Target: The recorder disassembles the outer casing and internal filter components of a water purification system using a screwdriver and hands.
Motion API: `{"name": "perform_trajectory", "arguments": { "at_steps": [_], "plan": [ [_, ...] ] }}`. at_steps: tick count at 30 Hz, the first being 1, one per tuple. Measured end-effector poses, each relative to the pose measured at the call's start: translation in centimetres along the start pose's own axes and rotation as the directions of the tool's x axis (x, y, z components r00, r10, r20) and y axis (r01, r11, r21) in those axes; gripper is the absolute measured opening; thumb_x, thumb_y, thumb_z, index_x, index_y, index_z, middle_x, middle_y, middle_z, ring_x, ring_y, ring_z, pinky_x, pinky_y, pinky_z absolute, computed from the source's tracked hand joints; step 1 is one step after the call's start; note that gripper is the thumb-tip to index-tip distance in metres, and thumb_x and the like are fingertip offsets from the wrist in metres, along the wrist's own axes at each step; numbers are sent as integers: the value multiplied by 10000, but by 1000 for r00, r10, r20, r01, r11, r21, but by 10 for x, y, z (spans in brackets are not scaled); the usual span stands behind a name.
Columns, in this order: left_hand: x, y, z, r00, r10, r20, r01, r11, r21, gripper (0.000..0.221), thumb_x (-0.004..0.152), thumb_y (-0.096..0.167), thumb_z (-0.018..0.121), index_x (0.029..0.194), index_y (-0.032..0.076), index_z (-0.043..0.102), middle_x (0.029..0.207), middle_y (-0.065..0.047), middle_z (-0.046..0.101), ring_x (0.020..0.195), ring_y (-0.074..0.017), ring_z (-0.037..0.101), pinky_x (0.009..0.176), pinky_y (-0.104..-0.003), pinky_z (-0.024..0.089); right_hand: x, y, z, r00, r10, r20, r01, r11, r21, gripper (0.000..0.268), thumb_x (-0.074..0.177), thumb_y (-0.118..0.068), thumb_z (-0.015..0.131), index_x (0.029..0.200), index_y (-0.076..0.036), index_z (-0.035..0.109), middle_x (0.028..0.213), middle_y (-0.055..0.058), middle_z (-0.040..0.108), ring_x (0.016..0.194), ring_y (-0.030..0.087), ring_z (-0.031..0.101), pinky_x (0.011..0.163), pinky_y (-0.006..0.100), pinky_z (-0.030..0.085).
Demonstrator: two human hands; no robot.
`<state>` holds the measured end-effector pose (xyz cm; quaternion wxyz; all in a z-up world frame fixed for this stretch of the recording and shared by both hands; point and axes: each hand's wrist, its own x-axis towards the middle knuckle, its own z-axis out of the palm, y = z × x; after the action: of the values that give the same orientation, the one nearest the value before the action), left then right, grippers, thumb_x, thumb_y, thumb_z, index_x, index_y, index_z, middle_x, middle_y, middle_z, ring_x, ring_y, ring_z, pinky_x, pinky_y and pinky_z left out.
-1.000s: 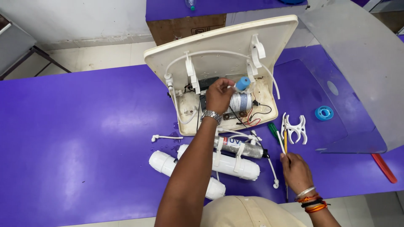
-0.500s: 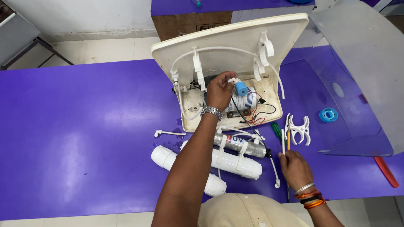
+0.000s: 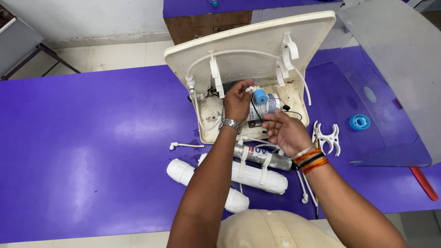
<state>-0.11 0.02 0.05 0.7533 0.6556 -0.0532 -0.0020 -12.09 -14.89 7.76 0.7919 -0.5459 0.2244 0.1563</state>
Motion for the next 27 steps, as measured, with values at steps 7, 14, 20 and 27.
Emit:
{"name": "perform_trajectory", "arguments": {
  "at_steps": [7,14,20,27],
  "plan": [
    [-2,4,-2,999,40,10,-40,997,62,274,938,-19,619,1200,10,692,1160,-84,751,1039,-125,708,904,-252,555,65,17,-13,994,65,85,-79,981,178,278,1057,-293,559,1030,-35,658,777,3,635,579,67,526,476,202,419],
    [-21,42,3,983,99,157,-157,893,421,341,860,213,767,1177,90,741,1253,-133,654,1179,-261,649,1031,-369,524,47,10,-7,999,-38,-5,38,999,3,194,1039,-202,554,927,-53,608,708,7,571,530,88,478,434,236,373],
    [-5,36,3,909,111,401,-316,811,493,514,773,195,789,1276,112,719,1425,-159,540,1287,-321,573,1066,-389,472,46,11,-7,996,-73,46,79,987,-137,114,1025,-157,532,967,-68,573,717,8,562,552,90,504,439,246,386],
    [-4,54,-7,871,63,487,-347,780,520,706,742,232,850,1379,89,583,1326,-137,573,1223,-306,609,1060,-377,500,41,6,-12,980,-176,-97,130,923,-361,193,1026,-173,570,1124,-43,672,764,45,584,563,146,489,458,293,391]
  ]
}}
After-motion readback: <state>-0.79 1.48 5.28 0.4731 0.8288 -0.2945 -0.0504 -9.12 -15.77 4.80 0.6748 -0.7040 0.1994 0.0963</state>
